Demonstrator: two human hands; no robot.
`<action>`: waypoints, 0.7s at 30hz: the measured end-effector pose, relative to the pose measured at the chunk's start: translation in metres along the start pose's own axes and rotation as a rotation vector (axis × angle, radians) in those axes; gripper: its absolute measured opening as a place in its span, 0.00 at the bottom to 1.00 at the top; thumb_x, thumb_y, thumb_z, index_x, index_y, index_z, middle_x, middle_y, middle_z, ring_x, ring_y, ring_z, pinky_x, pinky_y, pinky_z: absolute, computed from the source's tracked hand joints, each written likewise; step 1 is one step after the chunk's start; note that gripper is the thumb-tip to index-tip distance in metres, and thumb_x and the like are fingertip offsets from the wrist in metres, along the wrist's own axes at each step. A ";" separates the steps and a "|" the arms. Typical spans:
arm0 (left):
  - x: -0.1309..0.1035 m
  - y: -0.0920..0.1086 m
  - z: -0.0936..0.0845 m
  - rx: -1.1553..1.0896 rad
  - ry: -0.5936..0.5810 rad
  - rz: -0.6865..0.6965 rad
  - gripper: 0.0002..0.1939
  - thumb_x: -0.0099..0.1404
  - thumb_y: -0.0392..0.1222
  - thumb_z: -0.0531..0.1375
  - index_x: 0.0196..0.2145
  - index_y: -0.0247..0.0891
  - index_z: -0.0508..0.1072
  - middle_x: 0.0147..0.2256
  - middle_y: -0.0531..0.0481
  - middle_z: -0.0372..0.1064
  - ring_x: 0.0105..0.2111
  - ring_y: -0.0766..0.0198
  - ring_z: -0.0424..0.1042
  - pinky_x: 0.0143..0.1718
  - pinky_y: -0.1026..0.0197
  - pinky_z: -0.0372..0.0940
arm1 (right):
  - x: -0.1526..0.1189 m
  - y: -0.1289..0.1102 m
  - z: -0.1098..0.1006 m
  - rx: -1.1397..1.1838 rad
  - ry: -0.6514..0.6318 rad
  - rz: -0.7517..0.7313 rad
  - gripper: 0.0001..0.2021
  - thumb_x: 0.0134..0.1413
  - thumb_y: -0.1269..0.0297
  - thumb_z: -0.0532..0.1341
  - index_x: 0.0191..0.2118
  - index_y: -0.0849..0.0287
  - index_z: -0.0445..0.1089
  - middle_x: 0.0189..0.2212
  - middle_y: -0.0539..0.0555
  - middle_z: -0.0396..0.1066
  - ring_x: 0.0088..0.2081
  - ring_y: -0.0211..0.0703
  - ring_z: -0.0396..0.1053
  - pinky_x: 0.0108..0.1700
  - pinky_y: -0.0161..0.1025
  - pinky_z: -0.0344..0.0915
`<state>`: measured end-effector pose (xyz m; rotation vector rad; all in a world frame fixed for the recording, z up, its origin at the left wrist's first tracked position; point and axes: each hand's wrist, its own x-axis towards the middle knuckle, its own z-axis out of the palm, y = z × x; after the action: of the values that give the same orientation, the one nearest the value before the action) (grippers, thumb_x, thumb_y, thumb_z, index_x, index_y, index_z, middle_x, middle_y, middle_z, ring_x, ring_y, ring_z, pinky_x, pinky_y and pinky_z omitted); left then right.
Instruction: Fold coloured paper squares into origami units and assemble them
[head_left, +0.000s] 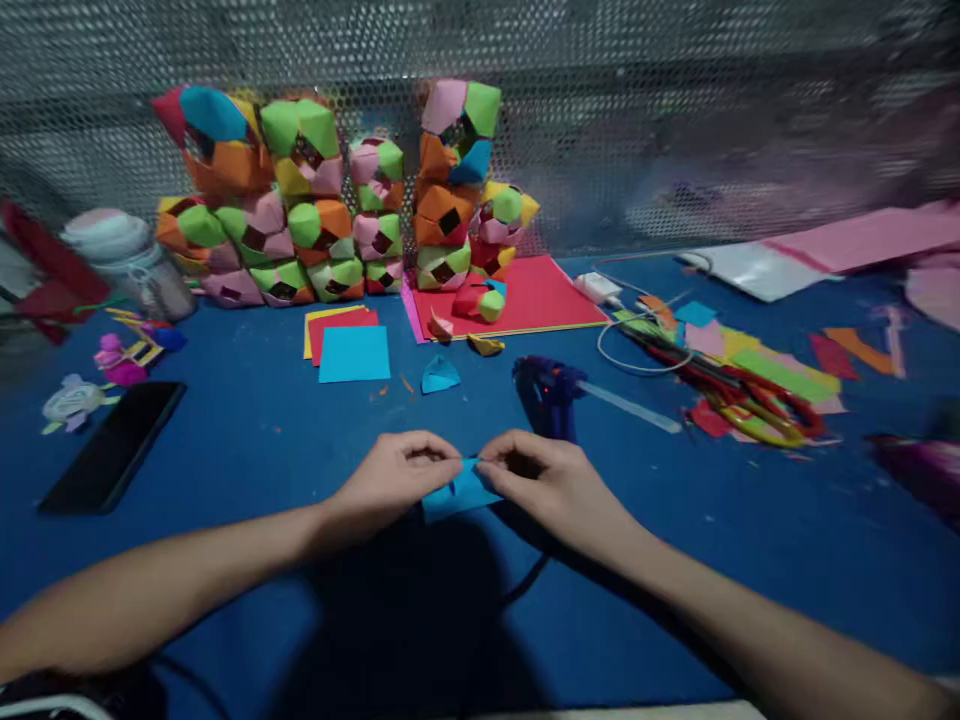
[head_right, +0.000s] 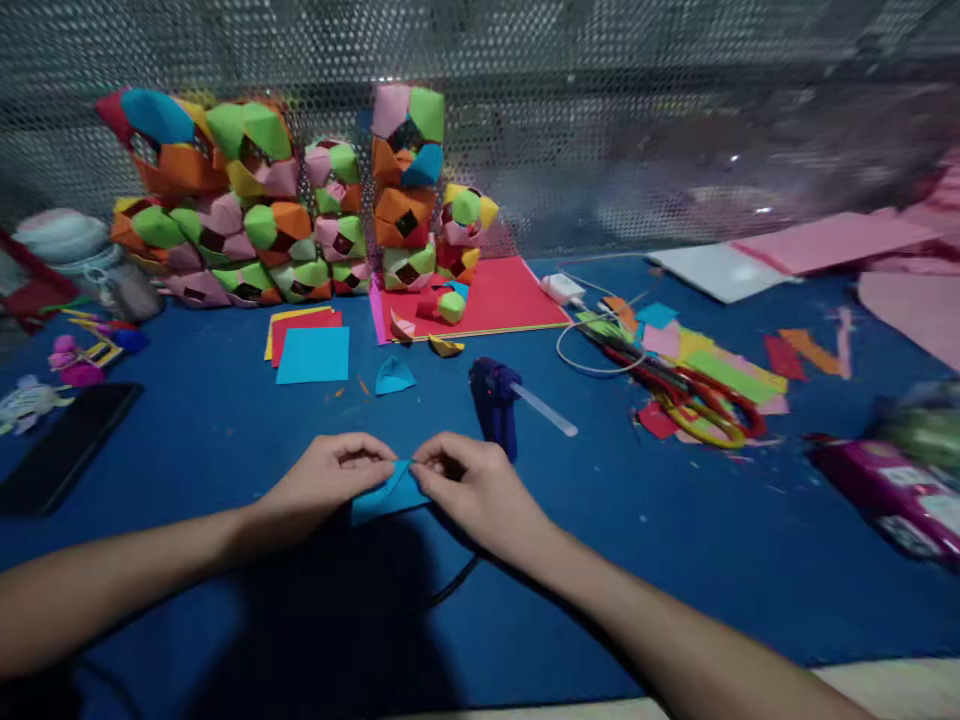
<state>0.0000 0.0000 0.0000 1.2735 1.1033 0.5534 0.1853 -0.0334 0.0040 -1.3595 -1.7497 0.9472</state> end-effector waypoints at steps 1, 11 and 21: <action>-0.001 0.001 0.000 0.010 -0.012 0.009 0.13 0.54 0.45 0.63 0.34 0.34 0.76 0.30 0.50 0.74 0.31 0.66 0.70 0.33 0.67 0.62 | 0.001 0.000 0.000 -0.003 -0.003 -0.004 0.07 0.51 0.65 0.58 0.27 0.61 0.70 0.20 0.48 0.66 0.24 0.34 0.62 0.26 0.31 0.58; -0.002 0.004 0.000 0.035 -0.037 0.002 0.09 0.53 0.42 0.62 0.29 0.33 0.77 0.27 0.50 0.72 0.28 0.67 0.68 0.29 0.66 0.59 | 0.004 0.001 0.001 0.056 -0.060 0.095 0.10 0.51 0.59 0.58 0.28 0.59 0.71 0.22 0.49 0.68 0.25 0.36 0.62 0.27 0.33 0.59; -0.002 0.006 0.000 0.002 0.004 -0.027 0.06 0.50 0.39 0.62 0.26 0.33 0.74 0.18 0.57 0.63 0.19 0.73 0.59 0.21 0.69 0.52 | 0.007 0.000 -0.008 0.126 -0.073 0.114 0.13 0.54 0.56 0.56 0.35 0.59 0.72 0.28 0.51 0.71 0.30 0.38 0.66 0.30 0.34 0.61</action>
<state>0.0004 -0.0003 0.0063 1.2584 1.1229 0.5346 0.1910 -0.0258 0.0079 -1.3701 -1.6504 1.1631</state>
